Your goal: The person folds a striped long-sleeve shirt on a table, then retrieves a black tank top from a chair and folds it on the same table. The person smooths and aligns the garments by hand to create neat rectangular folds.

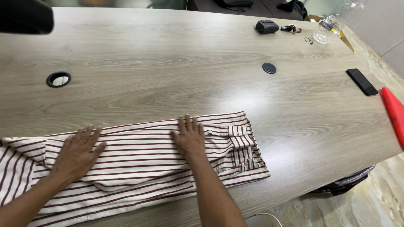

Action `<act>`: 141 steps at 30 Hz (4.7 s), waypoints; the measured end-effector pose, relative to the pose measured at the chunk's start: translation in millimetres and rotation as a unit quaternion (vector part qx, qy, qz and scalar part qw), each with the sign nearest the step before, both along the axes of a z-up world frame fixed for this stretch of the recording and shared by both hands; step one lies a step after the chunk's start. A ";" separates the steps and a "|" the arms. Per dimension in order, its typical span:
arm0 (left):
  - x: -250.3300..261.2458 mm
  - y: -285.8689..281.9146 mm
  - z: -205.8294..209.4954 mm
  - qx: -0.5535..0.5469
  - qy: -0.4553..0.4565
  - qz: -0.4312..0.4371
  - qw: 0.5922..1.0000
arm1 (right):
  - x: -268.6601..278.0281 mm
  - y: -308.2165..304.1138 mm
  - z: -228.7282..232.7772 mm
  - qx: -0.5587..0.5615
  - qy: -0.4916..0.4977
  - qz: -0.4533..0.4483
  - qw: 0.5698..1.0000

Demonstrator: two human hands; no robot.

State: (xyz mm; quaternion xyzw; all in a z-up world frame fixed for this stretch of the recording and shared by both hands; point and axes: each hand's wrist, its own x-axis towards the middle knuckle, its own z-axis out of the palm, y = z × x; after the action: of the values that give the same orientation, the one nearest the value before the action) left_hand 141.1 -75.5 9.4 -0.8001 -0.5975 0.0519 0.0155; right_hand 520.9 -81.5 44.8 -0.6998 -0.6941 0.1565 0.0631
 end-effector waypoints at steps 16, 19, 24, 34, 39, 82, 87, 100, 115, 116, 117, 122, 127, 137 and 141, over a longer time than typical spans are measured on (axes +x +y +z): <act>-146.9 33.8 -23.0 -0.014 -0.011 0.210 0.978 | 95.9 20.9 17.1 -0.035 0.000 -0.186 0.982; -88.3 24.3 1.5 0.047 -0.032 0.129 0.990 | 49.3 18.5 11.8 0.025 -0.009 -0.108 0.994; 69.7 -21.0 17.9 0.099 -0.116 -0.129 0.980 | -79.2 -28.3 -8.8 0.132 0.092 0.069 0.985; 103.1 -82.7 32.5 0.125 -0.103 -0.118 0.980 | -15.0 -73.2 -8.8 0.183 0.079 0.048 0.979; 62.6 -89.8 18.2 0.130 -0.104 -0.040 0.985 | 29.5 -79.2 -5.3 0.157 0.028 -0.001 0.987; 138.1 -9.1 2.3 0.000 -0.041 -0.050 0.998 | 57.0 25.3 -6.6 -0.031 -0.008 0.036 0.999; 138.8 -5.6 -3.7 0.005 -0.040 -0.051 0.998 | 142.8 30.6 -0.6 -0.036 -0.024 -0.032 0.999; 144.1 -1.5 -12.9 0.052 -0.031 -0.066 0.996 | 269.8 -1.0 1.9 0.008 0.048 -0.197 0.979; 312.9 -39.8 2.4 0.082 -0.092 -0.205 0.971 | 189.8 -40.1 -11.0 0.133 0.060 0.044 0.988; 311.3 -39.6 2.3 0.070 -0.088 -0.195 0.974 | 193.8 -40.6 -10.9 0.120 0.063 0.033 0.990; 310.4 -39.1 1.6 0.058 -0.084 -0.185 0.977 | 198.6 -41.7 -10.4 0.106 0.067 0.022 0.992; 310.0 -34.6 -1.7 0.029 -0.082 -0.177 0.980 | 230.5 -54.5 -4.6 0.065 0.068 -0.038 0.995; 304.5 -39.8 4.3 -0.007 -0.162 -0.157 0.974 | 251.1 -65.5 7.0 0.056 0.206 -0.258 0.942; 355.9 -53.8 23.5 -0.050 -0.247 -0.159 0.955 | 231.1 -56.3 51.1 -0.103 0.329 -0.354 0.869; 368.4 -60.2 24.4 -0.067 -0.211 -0.185 0.957 | 239.3 -49.4 48.8 -0.095 0.369 -0.342 0.859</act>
State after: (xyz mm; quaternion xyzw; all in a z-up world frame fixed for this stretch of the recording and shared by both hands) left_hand 509.5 -135.7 33.7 -0.8886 -0.4236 -0.0819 -0.1557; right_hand 760.2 -130.9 93.7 -0.7870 -0.3186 0.4369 0.2970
